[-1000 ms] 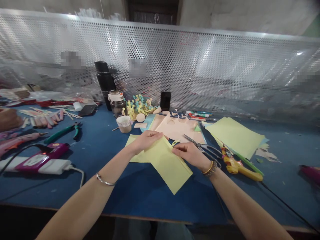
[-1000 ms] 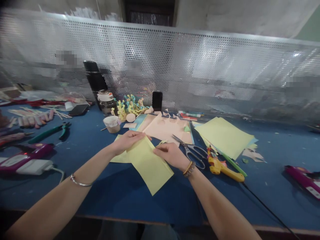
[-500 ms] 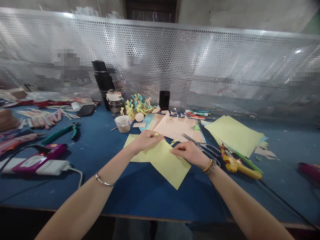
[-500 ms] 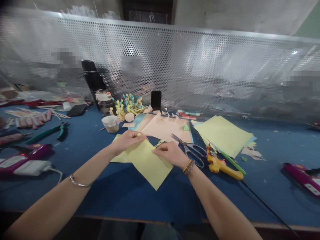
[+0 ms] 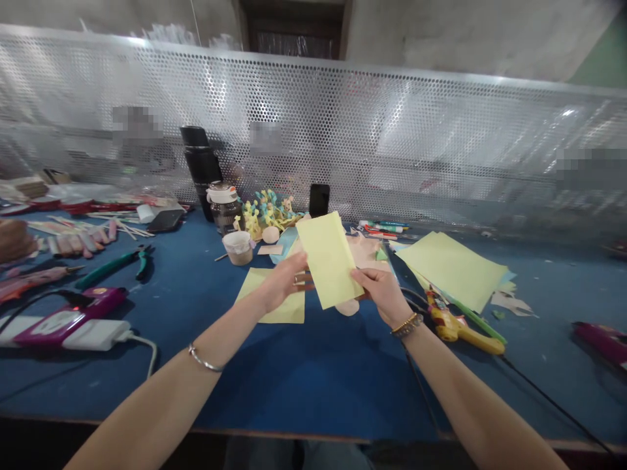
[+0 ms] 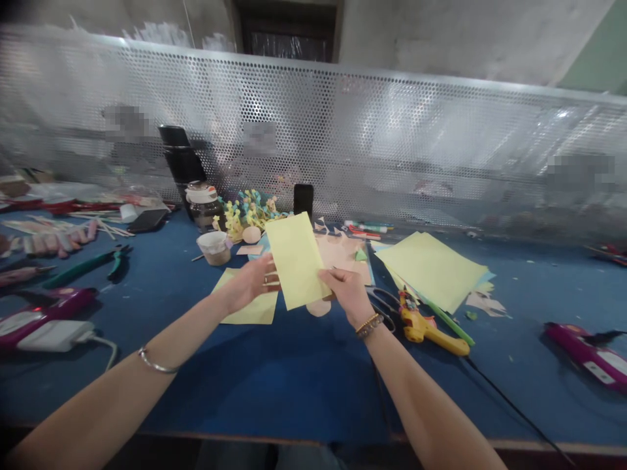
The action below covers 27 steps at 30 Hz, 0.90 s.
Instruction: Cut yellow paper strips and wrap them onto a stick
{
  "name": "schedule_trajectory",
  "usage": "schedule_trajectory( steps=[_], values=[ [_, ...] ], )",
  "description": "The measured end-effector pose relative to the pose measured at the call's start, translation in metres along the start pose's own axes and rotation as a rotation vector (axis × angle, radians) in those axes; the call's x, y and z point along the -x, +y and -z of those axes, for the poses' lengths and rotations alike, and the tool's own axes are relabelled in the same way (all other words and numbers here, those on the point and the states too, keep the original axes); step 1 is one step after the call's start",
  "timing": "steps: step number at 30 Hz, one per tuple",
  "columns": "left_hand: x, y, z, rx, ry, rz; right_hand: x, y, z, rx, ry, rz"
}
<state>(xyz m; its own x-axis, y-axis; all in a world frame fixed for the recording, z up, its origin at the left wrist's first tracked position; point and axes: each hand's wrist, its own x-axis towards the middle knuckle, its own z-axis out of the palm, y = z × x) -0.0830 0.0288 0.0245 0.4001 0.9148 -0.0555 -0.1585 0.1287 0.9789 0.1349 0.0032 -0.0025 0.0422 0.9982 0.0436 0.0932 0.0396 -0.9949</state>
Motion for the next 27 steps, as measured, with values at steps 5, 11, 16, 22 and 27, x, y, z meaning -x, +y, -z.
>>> schedule_trajectory(
  steps=[5,11,16,22,27],
  values=[
    [0.007,-0.020,-0.027,-0.267,0.039,-0.057,0.004,-0.002,-0.006,-0.030,-0.043,-0.010],
    [0.002,-0.017,-0.013,-0.330,0.220,-0.090,0.011,-0.008,-0.010,-0.007,-0.250,-0.089],
    [0.001,-0.018,-0.011,-0.309,0.200,-0.101,0.011,-0.007,-0.010,-0.005,-0.255,-0.112],
    [0.006,-0.017,-0.019,-0.326,0.150,-0.073,0.009,-0.008,-0.008,-0.049,-0.186,-0.048],
    [0.013,-0.016,-0.026,-0.620,0.010,-0.017,0.006,-0.010,-0.005,-0.164,-0.051,0.074]
  ],
)
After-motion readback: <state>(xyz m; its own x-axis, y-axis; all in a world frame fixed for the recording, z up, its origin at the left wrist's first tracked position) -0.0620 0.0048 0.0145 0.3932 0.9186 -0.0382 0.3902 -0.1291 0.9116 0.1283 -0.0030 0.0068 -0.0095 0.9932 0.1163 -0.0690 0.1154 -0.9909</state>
